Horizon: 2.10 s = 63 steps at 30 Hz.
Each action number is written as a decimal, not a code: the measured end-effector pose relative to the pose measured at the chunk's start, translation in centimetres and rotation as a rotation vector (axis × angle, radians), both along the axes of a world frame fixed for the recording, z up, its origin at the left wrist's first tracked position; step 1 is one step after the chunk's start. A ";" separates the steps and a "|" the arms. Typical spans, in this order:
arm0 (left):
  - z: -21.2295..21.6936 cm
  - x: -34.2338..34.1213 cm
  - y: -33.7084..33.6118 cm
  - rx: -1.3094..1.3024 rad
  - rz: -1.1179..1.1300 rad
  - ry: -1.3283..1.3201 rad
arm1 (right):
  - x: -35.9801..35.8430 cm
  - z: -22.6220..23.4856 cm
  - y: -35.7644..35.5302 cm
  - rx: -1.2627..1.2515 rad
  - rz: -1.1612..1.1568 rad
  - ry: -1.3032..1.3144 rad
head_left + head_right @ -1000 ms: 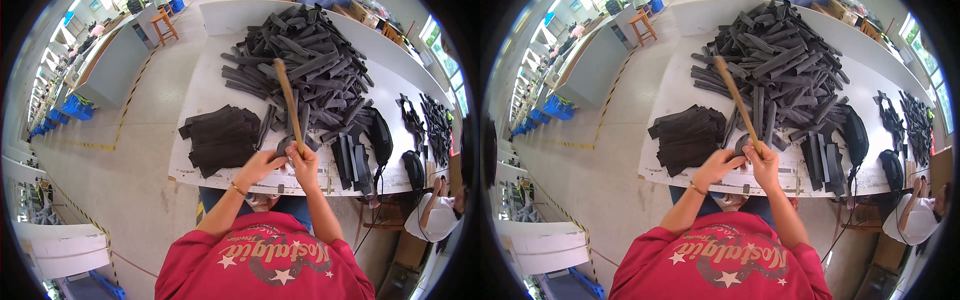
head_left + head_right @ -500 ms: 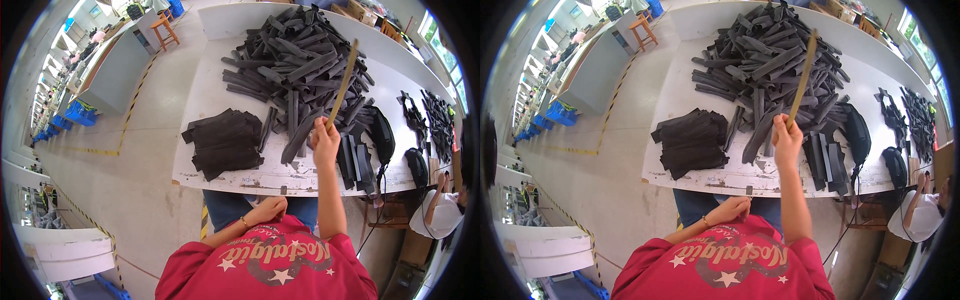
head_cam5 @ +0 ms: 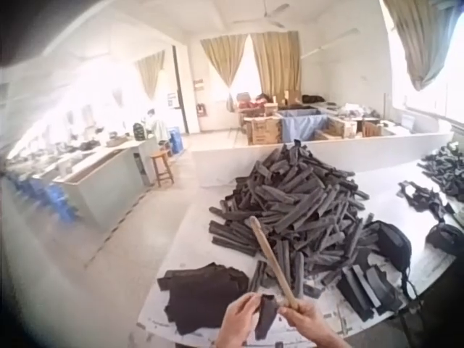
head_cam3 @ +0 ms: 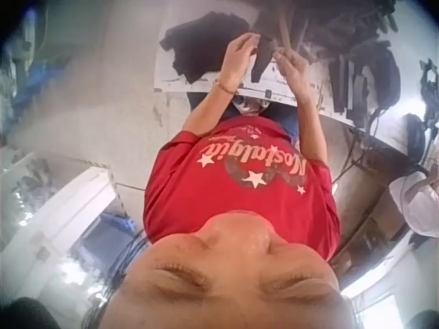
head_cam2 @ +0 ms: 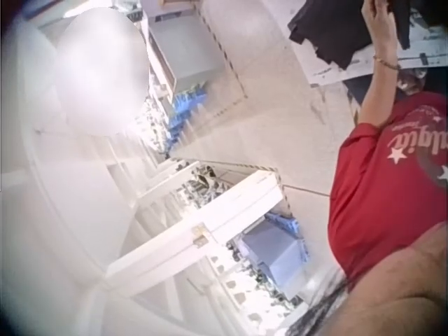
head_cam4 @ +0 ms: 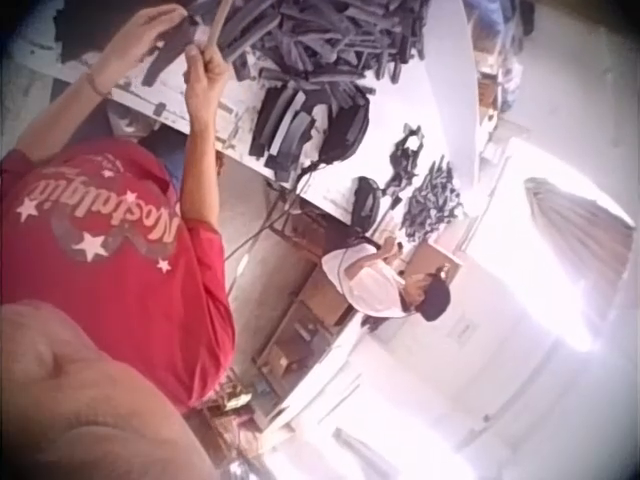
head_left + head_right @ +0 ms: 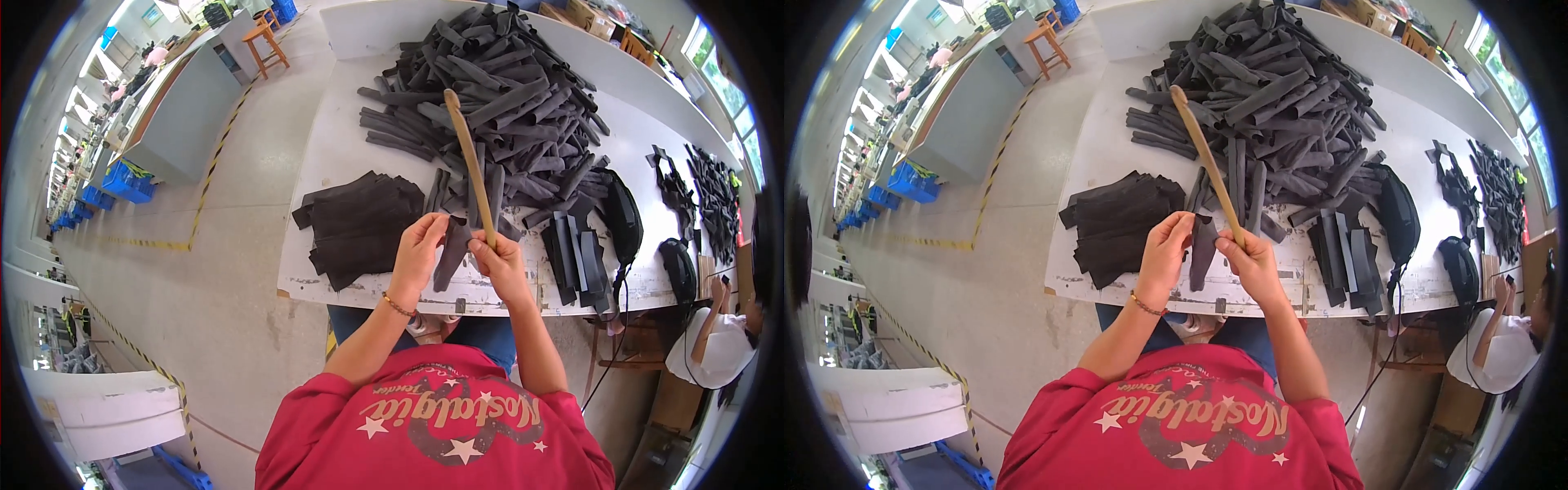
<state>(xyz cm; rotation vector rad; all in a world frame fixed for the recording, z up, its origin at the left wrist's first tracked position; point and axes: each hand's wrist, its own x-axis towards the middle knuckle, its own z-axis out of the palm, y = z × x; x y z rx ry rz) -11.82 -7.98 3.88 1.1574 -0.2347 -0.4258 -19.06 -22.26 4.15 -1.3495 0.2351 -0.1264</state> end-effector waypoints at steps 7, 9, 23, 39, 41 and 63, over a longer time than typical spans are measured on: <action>-1.4 -0.3 -0.5 0.252 0.200 -0.234 | -0.2 -0.9 0.6 -0.090 0.036 0.053; -2.2 -0.3 -0.5 0.022 0.280 0.019 | -0.1 -0.9 0.7 -0.253 -0.003 -0.024; -7.3 1.9 8.0 1.005 0.305 -1.101 | -0.1 -3.2 -6.5 -0.563 -0.144 -0.086; -5.0 4.0 10.3 0.985 0.363 -1.229 | -4.5 -4.2 -7.0 -1.002 0.023 -0.054; -5.3 4.2 10.0 0.952 0.326 -1.200 | -4.7 -3.8 -6.7 -1.010 0.066 0.034; -5.3 3.9 11.9 0.787 0.037 -1.075 | -5.3 -4.8 -6.1 -0.965 0.104 -0.046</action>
